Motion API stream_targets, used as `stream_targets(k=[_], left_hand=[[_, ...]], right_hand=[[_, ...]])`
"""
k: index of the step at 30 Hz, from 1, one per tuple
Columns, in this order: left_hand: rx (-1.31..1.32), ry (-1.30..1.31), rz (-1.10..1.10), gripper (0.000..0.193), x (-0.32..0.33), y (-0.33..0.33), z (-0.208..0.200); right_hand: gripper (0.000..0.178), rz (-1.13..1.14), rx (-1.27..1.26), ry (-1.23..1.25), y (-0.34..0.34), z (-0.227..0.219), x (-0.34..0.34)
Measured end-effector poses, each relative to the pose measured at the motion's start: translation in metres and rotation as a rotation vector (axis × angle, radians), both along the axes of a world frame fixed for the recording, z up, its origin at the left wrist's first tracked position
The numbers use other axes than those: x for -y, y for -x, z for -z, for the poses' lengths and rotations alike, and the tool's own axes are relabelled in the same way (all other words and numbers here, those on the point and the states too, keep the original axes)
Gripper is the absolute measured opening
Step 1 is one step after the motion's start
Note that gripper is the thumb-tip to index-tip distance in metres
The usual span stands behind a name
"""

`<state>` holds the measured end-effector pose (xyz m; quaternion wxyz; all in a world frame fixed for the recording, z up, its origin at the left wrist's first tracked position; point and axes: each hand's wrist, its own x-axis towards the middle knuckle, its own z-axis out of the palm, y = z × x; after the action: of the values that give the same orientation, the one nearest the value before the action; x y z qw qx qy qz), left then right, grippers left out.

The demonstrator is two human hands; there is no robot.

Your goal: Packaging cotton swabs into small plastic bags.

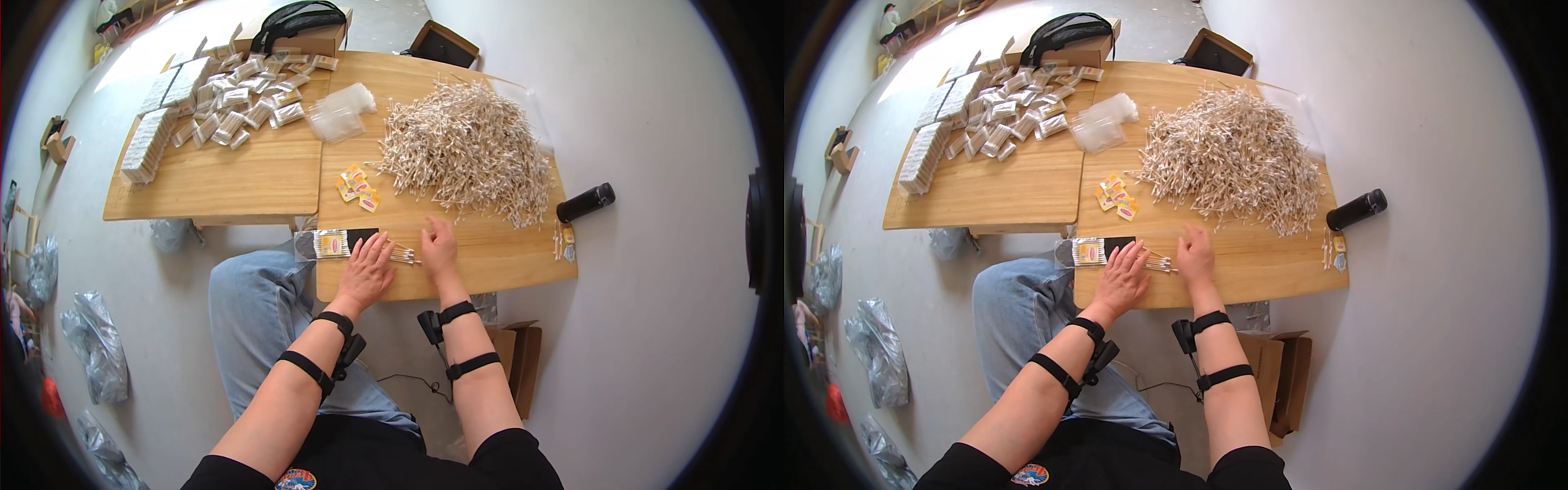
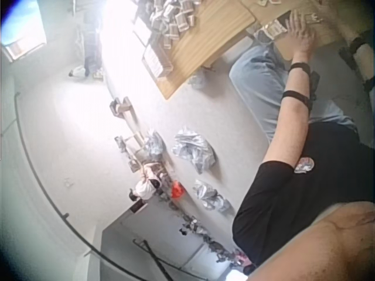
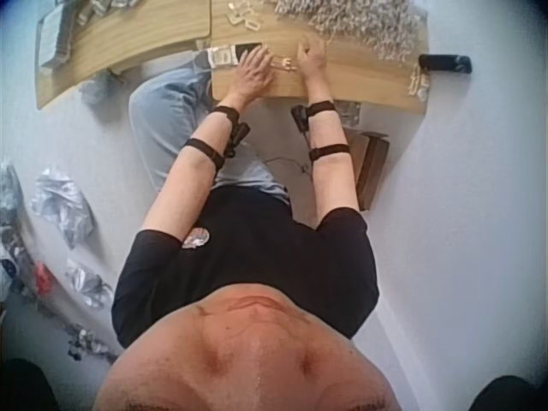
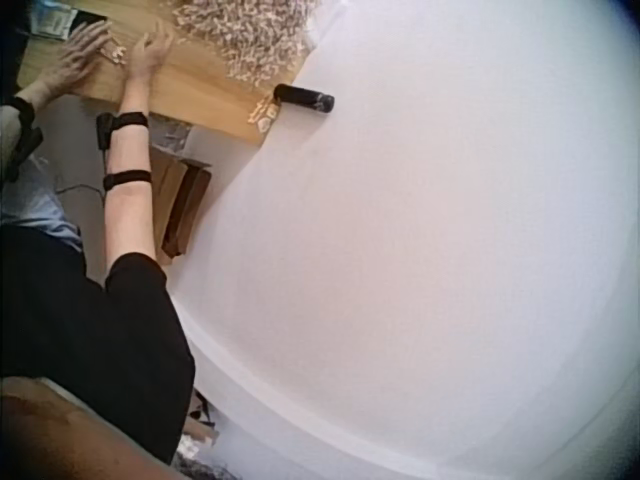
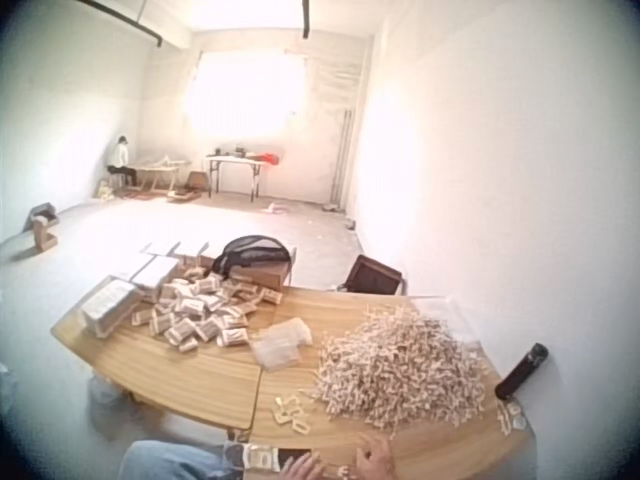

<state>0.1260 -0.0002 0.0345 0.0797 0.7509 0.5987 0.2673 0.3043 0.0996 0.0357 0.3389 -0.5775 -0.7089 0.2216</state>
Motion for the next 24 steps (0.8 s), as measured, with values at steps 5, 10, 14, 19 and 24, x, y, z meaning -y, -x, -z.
stream_targets(k=[5, 10, 14, 19, 24], left_hand=[[-0.123, 0.086, -0.02, 0.061, 0.0, -0.002, -0.004], [-0.095, 0.075, 0.002, 0.06, -0.004, -0.012, -0.005], [-0.076, 0.074, -0.023, 0.057, 0.001, 0.0, 0.001], [-0.041, 0.049, -0.025, 0.053, -0.001, -0.001, 0.001], [-0.015, 0.052, -0.011, 0.051, 0.0, 0.0, 0.001]], right_hand=[[0.06, 0.148, 0.047, 0.021, 0.008, 0.003, -0.034], [0.058, 0.337, 0.192, -0.165, -0.003, 0.038, -0.052], [0.048, 0.237, -0.163, 0.011, 0.009, 0.027, -0.025], [0.029, 0.222, -0.323, 0.021, 0.003, 0.027, 0.001], [0.015, 0.181, -0.507, 0.19, -0.002, 0.027, 0.002]])
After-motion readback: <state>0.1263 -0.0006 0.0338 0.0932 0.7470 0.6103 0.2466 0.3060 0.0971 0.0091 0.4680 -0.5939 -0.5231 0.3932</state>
